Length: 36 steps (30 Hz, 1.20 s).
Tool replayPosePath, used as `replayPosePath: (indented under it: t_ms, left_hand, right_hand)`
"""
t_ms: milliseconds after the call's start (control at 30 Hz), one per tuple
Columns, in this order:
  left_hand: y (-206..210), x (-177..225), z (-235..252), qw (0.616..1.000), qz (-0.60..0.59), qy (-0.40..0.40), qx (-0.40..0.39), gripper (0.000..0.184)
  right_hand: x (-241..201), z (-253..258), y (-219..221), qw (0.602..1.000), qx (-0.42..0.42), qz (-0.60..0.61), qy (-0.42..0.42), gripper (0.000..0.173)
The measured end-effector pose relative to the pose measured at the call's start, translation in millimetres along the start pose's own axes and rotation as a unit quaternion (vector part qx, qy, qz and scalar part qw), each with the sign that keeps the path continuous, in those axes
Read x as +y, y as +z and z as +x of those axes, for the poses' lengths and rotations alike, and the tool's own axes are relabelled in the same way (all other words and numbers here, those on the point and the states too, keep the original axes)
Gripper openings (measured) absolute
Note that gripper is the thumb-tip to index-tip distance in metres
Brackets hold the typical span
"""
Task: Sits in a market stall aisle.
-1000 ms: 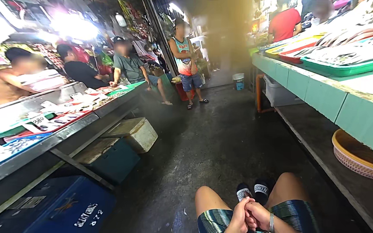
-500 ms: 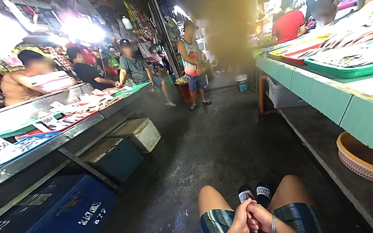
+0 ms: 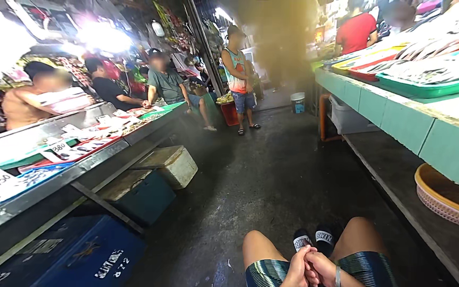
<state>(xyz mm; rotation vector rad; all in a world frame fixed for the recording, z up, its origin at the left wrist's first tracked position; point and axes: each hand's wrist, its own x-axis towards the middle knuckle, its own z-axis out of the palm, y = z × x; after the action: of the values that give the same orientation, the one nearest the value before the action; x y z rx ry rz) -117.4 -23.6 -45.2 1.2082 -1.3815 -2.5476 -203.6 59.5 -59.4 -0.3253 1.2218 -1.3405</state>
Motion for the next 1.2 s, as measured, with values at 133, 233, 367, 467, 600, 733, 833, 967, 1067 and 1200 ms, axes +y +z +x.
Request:
replayPosePath:
  t_ms: [133, 233, 367, 467, 600, 733, 833, 967, 1067, 1200]
  left_hand:
    - [3, -1, 2, 1.000, 0.015, -0.003, -0.011, 0.044]
    - [0, -1, -2, 1.000, 0.003, -0.001, -0.003, 0.044]
    - [-2, 1, -1, 1.000, -0.007, 0.006, 0.005, 0.045]
    - [0, 0, 5, 1.000, 0.007, 0.009, -0.002, 0.044]
    - [1, -1, 2, 1.000, 0.010, -0.004, -0.003, 0.045]
    - [-1, 0, -2, 1.000, -0.009, -0.005, 0.007, 0.045]
    - [1, 0, 3, 1.000, -0.001, -0.001, -0.001, 0.045]
    - [0, -1, 4, 1.000, 0.013, -0.001, -0.013, 0.045]
    - [-5, -1, -1, 1.000, 0.001, -0.004, 0.003, 0.045]
    - [-3, 2, -2, 1.000, -0.006, 0.001, 0.014, 0.045]
  right_hand:
    - [3, -1, -6, 1.000, 0.001, 0.005, -0.006, 0.035]
    - [2, -1, 0, 1.000, -0.005, -0.011, 0.001, 0.035]
    - [-2, 2, 3, 1.000, -0.007, -0.019, 0.009, 0.036]
    - [0, 2, -4, 1.000, -0.006, -0.002, 0.001, 0.037]
    - [0, -1, -3, 1.000, -0.006, -0.006, -0.001, 0.036]
    - [-3, 0, 2, 1.000, -0.013, -0.012, 0.009, 0.036]
    - [-2, 0, -2, 1.000, -0.004, -0.004, 0.001, 0.036]
    - [0, -1, -3, 1.000, -0.002, -0.001, 0.004, 0.037]
    - [0, 1, 3, 1.000, -0.014, -0.013, 0.013, 0.037]
    - [-3, 2, 5, 1.000, -0.012, -0.011, 0.000, 0.035]
